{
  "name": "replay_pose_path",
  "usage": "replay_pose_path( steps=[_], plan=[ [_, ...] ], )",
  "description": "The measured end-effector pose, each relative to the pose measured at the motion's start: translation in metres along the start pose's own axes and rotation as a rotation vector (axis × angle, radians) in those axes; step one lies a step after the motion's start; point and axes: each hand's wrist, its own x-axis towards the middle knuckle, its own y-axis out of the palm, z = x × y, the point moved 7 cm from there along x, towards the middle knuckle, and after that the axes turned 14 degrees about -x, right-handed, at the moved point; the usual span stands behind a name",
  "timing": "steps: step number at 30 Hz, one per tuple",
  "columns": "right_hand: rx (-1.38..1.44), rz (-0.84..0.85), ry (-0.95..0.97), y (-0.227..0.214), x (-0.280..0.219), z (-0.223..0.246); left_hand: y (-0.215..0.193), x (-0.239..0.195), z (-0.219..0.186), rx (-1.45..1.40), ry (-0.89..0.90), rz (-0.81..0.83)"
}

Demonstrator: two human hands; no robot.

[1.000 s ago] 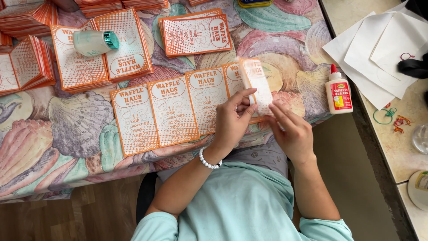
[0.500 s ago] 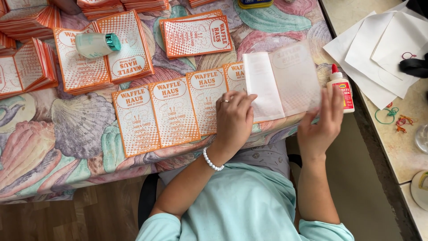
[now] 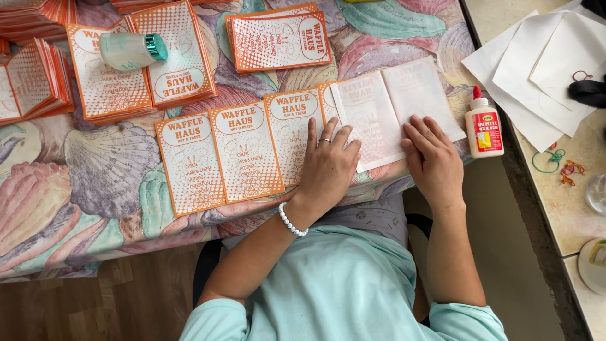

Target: The person applies glue to the spine of folded paper booklets and presses them closed to bond the pages. They repeat this process for several identical orange-and-white booklets on a table.

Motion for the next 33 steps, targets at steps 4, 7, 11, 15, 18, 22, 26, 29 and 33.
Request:
replay_pose_path(
  steps=[4,7,11,15,18,22,26,29,33],
  plan=[
    [-0.028,-0.013,0.003,0.006,-0.004,-0.001,0.002,0.001,0.003,-0.038,0.015,-0.009],
    [-0.030,-0.036,0.007,0.008,-0.002,-0.002,-0.002,-0.004,0.002,-0.062,0.046,-0.029],
    [-0.021,-0.047,0.021,0.006,0.000,-0.002,-0.002,-0.027,-0.008,-0.052,0.218,0.104],
    [-0.009,-0.268,0.014,-0.006,-0.011,-0.037,-0.009,-0.043,-0.012,-0.039,0.325,0.176],
    [-0.390,-0.377,0.153,-0.042,-0.024,-0.071,-0.011,-0.045,-0.011,0.130,0.307,0.233],
    [-0.340,-0.096,0.282,-0.030,-0.038,-0.114,-0.006,-0.049,-0.006,0.130,0.301,0.228],
    [-0.337,0.220,0.406,-0.033,-0.026,-0.107,-0.007,-0.049,-0.007,0.187,0.316,0.214],
    [-0.177,0.202,0.477,-0.027,-0.028,-0.119,-0.008,-0.051,-0.008,0.205,0.325,0.209],
    [-0.162,-0.291,0.272,-0.035,-0.037,-0.122,-0.011,-0.052,-0.010,0.238,0.364,0.181]
  ],
)
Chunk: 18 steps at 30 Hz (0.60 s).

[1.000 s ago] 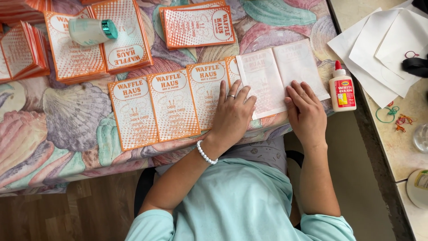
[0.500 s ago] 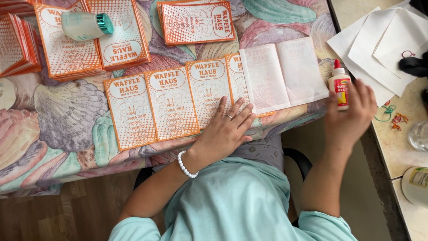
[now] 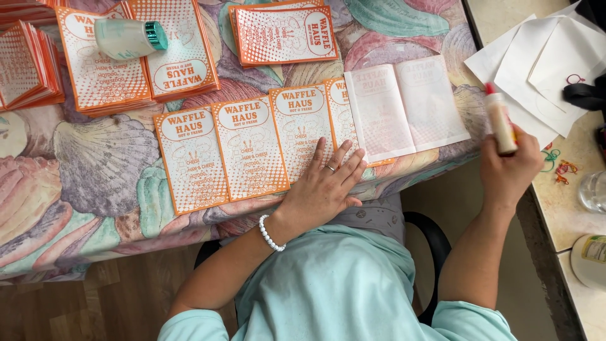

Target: The person applies glue to the spine of folded paper booklets and presses them closed to bond the pages. They repeat this process for several identical orange-and-white booklets on a table.

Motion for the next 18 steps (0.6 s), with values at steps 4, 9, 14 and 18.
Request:
replay_pose_path(
  steps=[4,9,14,18],
  plan=[
    [0.245,-0.073,0.391,-0.006,-0.016,-0.061,0.003,0.000,0.000,0.001,-0.015,0.023],
    [0.476,-0.285,0.258,-0.067,0.021,-0.078,0.002,0.000,0.002,-0.013,-0.017,0.000],
    [0.630,-0.182,0.246,-0.085,0.024,-0.040,0.005,0.000,0.003,-0.049,-0.008,0.023],
    [0.759,-0.098,0.248,-0.086,0.009,0.011,0.007,0.000,0.002,-0.108,-0.009,0.060]
  ],
)
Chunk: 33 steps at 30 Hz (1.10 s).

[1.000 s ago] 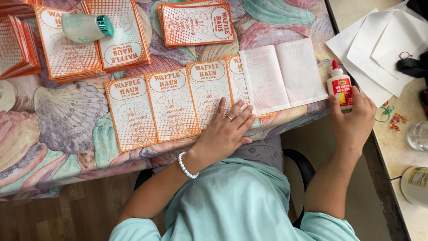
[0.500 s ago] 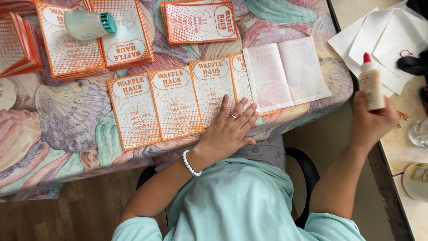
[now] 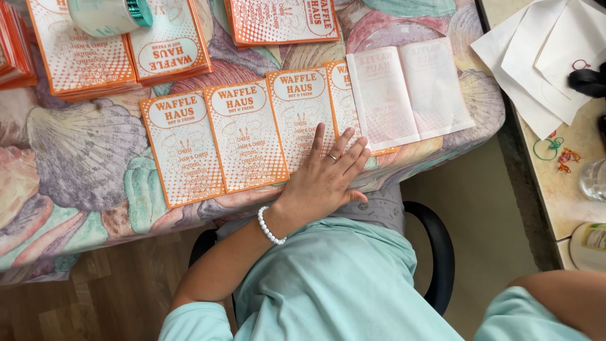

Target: The person applies glue to the spine of folded paper booklets and presses them closed to bond the pages. They repeat this process for several identical orange-and-white booklets on a table.

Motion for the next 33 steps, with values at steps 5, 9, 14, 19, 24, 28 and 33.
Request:
replay_pose_path(
  steps=[5,9,14,19,24,28,33],
  plan=[
    [0.145,0.107,0.047,0.040,-0.037,0.012,-0.004,-0.002,-0.001,0.147,-0.008,-0.058],
    [0.298,0.089,0.033,0.062,-0.057,-0.003,-0.005,-0.002,-0.003,0.220,0.015,-0.064],
    [0.191,0.094,0.135,0.118,-0.057,0.006,-0.001,-0.002,0.000,0.165,-0.005,-0.058],
    [0.003,0.154,0.139,0.138,-0.063,0.006,-0.001,-0.002,0.000,0.159,-0.008,-0.032],
    [-0.024,0.136,0.024,0.140,-0.064,0.014,-0.002,-0.002,0.000,0.122,-0.011,-0.031],
    [-0.003,0.148,-0.032,0.145,-0.066,0.019,-0.004,-0.002,-0.001,0.130,-0.008,-0.035],
    [-0.134,0.115,-0.100,0.146,-0.071,0.020,-0.004,-0.002,0.000,0.127,-0.004,-0.041]
  ],
)
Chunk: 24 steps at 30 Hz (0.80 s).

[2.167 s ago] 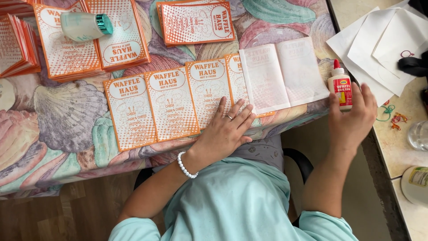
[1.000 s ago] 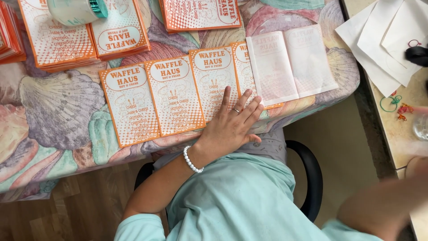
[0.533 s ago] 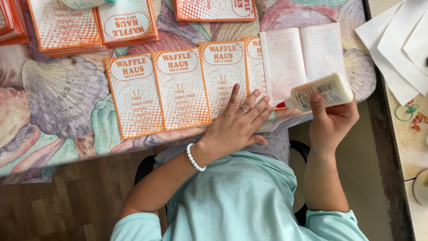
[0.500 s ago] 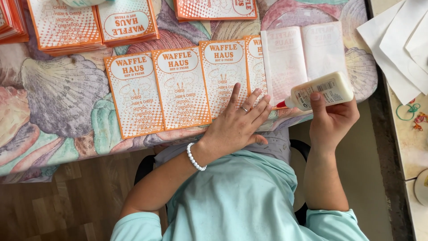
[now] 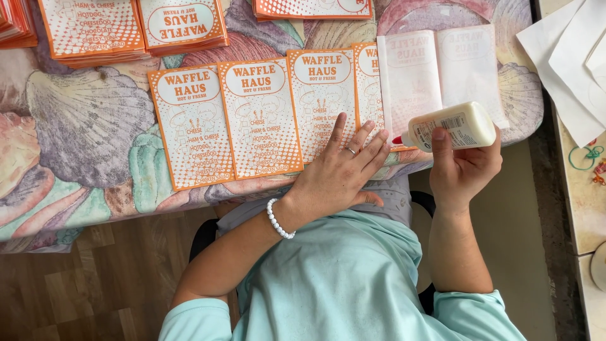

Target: The person applies glue to the spine of folded paper booklets and presses them closed to bond the pages. They repeat this process for several identical orange-and-white booklets on a table.

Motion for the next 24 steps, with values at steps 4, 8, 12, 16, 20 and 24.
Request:
replay_pose_path(
  steps=[4,8,12,16,20,24],
  plan=[
    [0.039,-0.003,-0.004,0.0013,-0.0025,-0.0008,-0.0010,-0.0001,-0.0001,0.006,0.000,0.008],
    [0.061,-0.004,-0.011,0.0003,-0.0045,0.0020,-0.0016,-0.0002,0.0000,-0.021,0.006,0.011],
    [0.085,0.013,0.021,0.0031,-0.0064,0.0020,-0.0021,0.0001,0.0001,-0.017,0.004,0.027],
    [0.070,0.015,0.021,0.0041,-0.0080,-0.0005,-0.0021,-0.0001,0.0003,-0.028,0.001,0.025],
    [0.058,0.023,0.004,0.0022,-0.0056,0.0037,-0.0021,0.0000,0.0003,-0.013,0.005,0.034],
    [0.051,0.008,-0.035,-0.0014,-0.0028,0.0041,-0.0014,-0.0006,0.0002,-0.022,-0.001,0.032]
  ],
)
